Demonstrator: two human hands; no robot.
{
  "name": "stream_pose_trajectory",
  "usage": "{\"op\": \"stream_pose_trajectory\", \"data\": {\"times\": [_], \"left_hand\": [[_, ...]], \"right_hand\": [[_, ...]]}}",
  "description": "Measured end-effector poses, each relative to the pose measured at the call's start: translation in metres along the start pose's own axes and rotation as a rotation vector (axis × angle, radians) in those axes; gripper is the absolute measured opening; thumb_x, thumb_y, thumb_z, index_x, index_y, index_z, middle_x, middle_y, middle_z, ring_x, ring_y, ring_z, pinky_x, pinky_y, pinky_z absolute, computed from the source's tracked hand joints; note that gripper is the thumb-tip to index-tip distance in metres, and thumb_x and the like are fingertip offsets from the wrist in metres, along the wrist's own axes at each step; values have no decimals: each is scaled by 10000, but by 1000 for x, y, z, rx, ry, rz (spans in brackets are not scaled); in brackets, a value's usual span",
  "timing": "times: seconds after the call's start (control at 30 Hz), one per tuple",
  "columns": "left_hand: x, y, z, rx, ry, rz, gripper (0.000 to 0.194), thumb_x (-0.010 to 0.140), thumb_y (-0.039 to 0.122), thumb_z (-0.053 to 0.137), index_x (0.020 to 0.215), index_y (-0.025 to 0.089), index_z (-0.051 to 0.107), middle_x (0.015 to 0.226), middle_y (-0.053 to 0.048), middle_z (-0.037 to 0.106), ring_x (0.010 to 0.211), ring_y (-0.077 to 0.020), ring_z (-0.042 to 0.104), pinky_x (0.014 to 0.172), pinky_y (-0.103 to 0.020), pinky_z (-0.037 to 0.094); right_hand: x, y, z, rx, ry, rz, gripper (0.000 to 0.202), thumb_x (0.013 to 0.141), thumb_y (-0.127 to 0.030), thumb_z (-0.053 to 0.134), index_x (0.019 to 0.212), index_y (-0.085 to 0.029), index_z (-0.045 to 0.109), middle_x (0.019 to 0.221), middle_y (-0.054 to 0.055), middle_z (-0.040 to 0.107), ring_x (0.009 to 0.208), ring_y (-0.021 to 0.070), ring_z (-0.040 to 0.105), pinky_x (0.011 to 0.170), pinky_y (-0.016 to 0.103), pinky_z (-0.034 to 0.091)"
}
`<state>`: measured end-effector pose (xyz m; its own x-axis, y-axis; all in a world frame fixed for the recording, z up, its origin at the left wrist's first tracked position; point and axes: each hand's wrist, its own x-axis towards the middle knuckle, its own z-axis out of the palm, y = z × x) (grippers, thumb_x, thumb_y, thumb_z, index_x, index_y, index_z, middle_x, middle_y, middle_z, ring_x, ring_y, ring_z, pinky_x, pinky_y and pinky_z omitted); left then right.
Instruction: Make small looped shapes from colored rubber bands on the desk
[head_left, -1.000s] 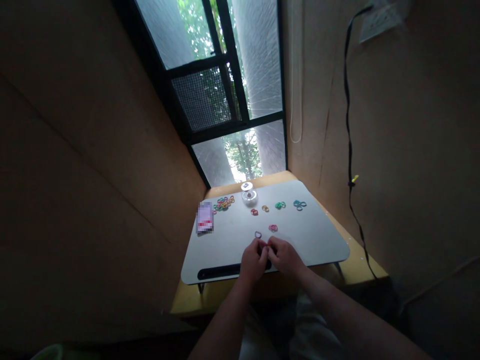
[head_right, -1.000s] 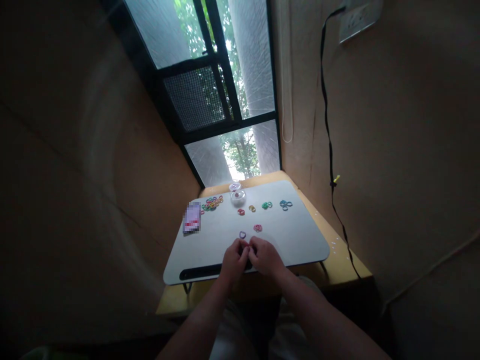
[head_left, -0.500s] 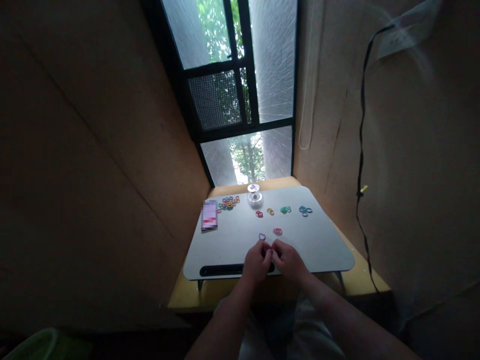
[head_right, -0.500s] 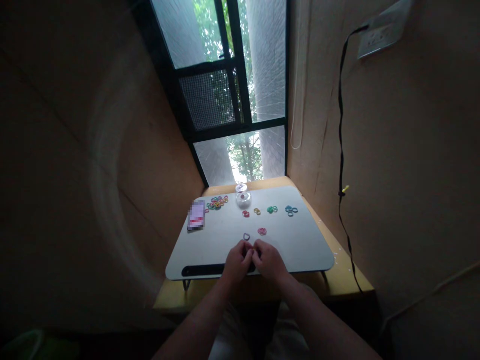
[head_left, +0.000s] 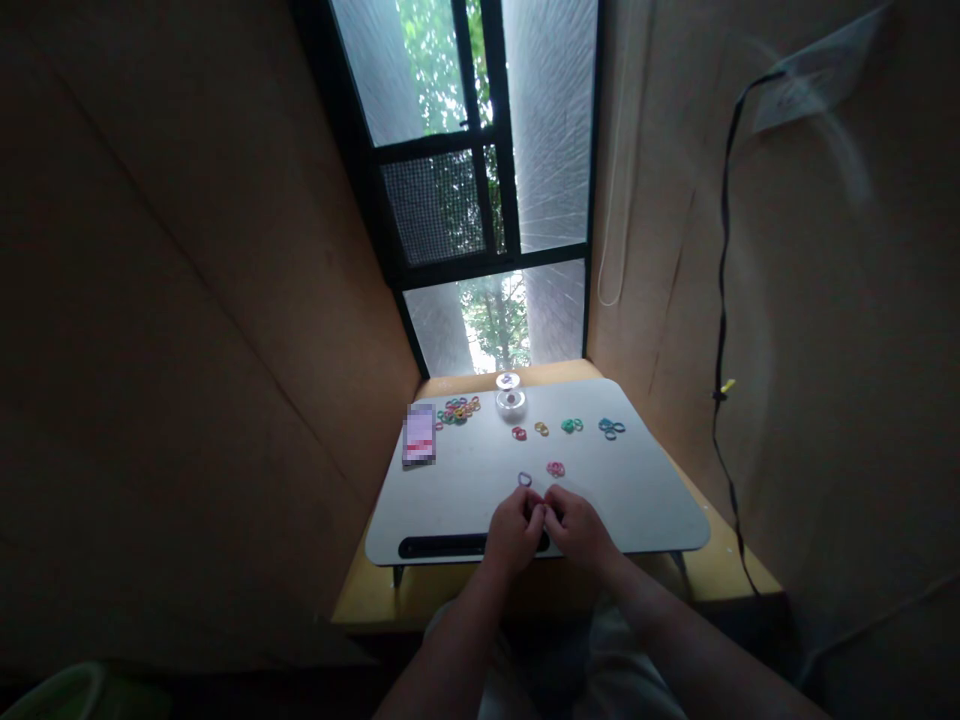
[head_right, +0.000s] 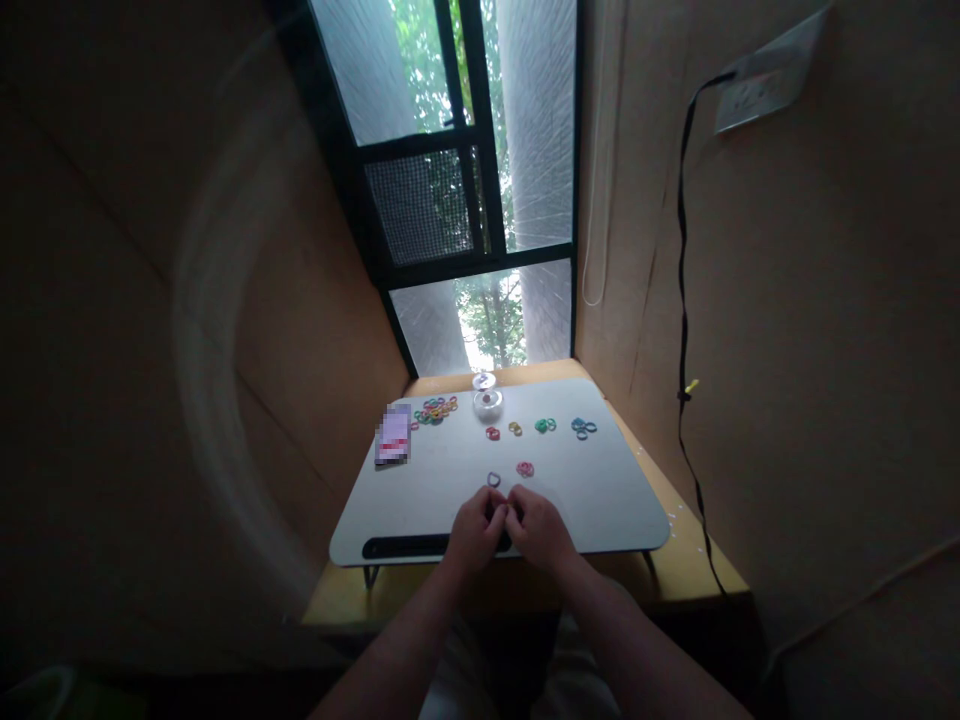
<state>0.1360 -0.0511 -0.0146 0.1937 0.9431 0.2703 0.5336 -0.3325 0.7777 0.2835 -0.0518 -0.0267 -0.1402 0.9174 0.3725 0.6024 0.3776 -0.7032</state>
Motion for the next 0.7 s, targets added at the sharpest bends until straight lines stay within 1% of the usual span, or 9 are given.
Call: {"op": "stream_pose_trajectory", "data": {"times": [0.23,0.47,0.7], "left_hand": [[0,-3,2,-3,-1,5,64,865,234,518,853,202,573,756,5,624,699,-145,558,662,-248,384],[0,-2,2,-8,-10,8,75,871,237,508,854,200,572,735,11,607,679,-140,546,646,-245,373],[-1,2,0,-5,-12,-6,78,870,241,509,845,196,568,720,12,595,666,-137,539,630,-243,363]], "right_hand": [[0,3,3,-2,7,3,97,832,-200,474,737,-211,491,671,-10,578,622,144,517,595,251,333],[-1,3,2,1,7,-7,97,834,-203,469,750,-209,515,685,-4,593,632,148,521,600,253,330],[-2,2,2,6,12,-3,113,827,-201,474,714,-212,474,647,-22,547,603,138,495,588,248,316]]}}
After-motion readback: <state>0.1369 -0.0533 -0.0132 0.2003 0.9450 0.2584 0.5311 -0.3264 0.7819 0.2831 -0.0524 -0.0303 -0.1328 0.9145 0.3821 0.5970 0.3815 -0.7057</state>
